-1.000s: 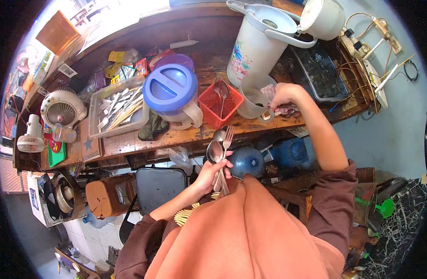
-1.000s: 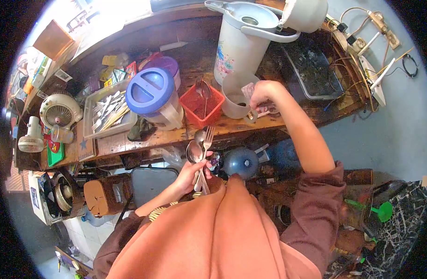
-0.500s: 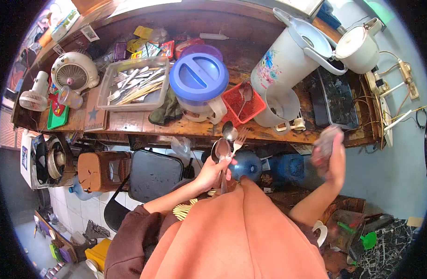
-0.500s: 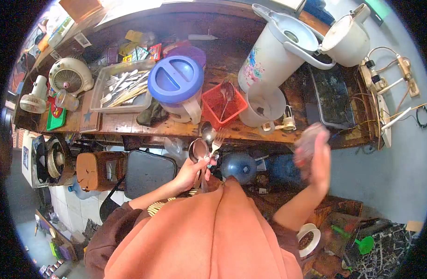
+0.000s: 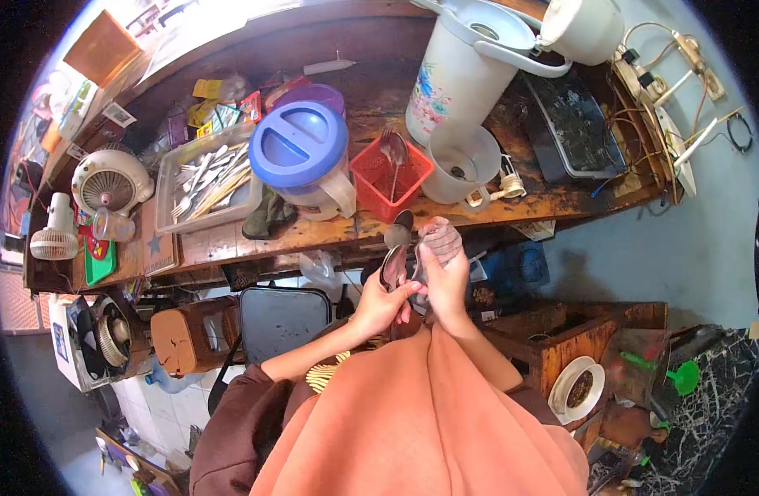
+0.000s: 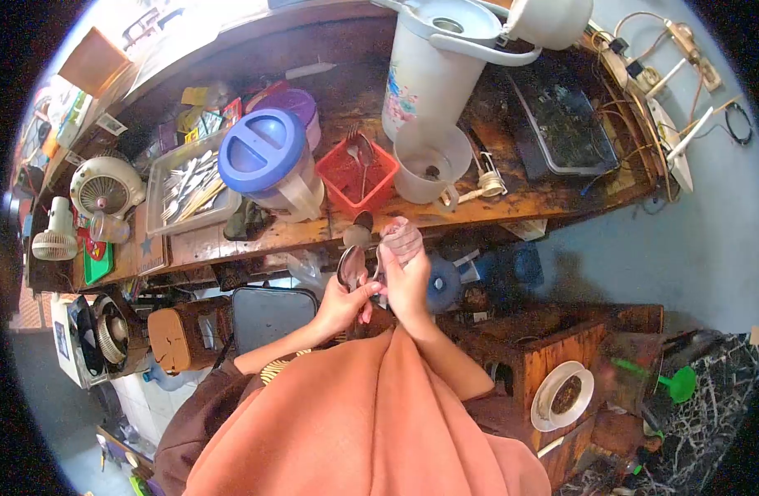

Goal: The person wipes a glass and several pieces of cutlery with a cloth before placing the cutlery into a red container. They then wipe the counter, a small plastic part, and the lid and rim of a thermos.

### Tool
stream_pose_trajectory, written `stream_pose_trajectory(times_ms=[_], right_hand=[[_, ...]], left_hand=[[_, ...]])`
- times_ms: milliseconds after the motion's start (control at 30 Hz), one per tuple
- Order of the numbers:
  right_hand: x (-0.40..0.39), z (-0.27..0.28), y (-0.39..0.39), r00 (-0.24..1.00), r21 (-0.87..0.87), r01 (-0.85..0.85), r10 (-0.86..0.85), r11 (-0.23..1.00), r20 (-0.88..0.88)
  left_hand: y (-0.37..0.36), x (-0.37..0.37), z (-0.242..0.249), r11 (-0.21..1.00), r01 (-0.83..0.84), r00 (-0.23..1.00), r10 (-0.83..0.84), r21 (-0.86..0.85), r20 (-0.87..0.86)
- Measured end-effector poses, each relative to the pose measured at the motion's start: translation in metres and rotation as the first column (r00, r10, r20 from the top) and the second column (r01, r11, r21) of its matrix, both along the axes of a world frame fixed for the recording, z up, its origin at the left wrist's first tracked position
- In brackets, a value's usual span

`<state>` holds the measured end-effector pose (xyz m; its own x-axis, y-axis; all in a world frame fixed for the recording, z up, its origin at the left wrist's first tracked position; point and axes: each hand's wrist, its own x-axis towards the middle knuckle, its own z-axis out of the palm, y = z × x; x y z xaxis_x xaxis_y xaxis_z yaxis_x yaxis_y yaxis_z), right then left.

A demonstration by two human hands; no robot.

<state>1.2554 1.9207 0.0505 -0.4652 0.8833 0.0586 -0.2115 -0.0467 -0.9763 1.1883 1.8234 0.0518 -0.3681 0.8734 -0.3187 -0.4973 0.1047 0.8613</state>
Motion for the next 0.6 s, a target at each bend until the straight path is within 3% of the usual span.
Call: stream_pose_trajectory(times_ms=[67,133,200,267,333,400,433,467,500,533,567,600], right_hand=[[0.007,-0.002,0.017,0.989,0.008,-0.127,0.126,0.992,0.078],[0.004,-0.001,0.023,1.0,0.11,-0.012,0.013,0.994,-0.001],[0.017,0.026,0.034,0.969,0.057,-0.009,-0.005,0.998,0.247],[0.019,0.027,0.053,0.996,-0.085,0.089,-0.089,0.992,-0.001],[0.024,0.024,0.065,0.998,-0.053,0.063,-0.063,0.997,0.015],[0.031,0.029,0.057,0.978,-0.325,-0.199,0.21,0.924,-0.003],[0.029,0.003,0.051,0.968,-0.397,-0.218,0.249,0.892,0.027],[0.028,-0.017,0.042,0.935,-0.451,-0.315,0.355,0.835,0.004],[0.023,-0.016,0.032,0.932,-0.38,-0.31,0.357,0.872,0.059],[0.017,-0.013,0.023,0.928,-0.305,-0.308,0.355,0.901,0.112],[0.005,-0.001,0.021,0.984,-0.278,-0.173,0.152,0.945,-0.095],[0.001,-0.005,0.026,0.997,-0.237,-0.046,0.028,0.97,-0.076]], left_hand=[[0.001,0.002,0.001,0.999,0.014,1.0,-0.014,0.03,-0.005],[0.003,0.002,0.003,0.995,0.028,0.999,-0.026,0.093,-0.03],[0.003,0.001,0.017,0.996,0.021,0.999,-0.018,0.085,-0.027],[0.003,0.0,0.021,0.996,0.018,1.0,-0.016,0.083,-0.025],[0.0,-0.005,0.019,0.996,0.027,0.999,-0.023,0.09,-0.036],[0.001,-0.007,0.012,0.997,-0.004,0.999,0.008,0.078,-0.048],[0.004,-0.008,0.013,0.998,0.013,1.0,-0.012,0.069,-0.019],[0.006,-0.007,0.014,0.998,0.032,0.999,-0.033,0.061,0.011],[0.008,-0.004,0.015,0.992,0.087,0.996,-0.086,0.088,-0.02],[0.009,0.002,0.01,0.994,0.087,0.996,-0.087,0.069,0.0],[0.01,0.007,0.006,0.994,0.075,0.996,-0.072,0.074,-0.048],[0.011,0.009,0.002,0.995,0.063,0.994,-0.055,0.08,-0.097]])
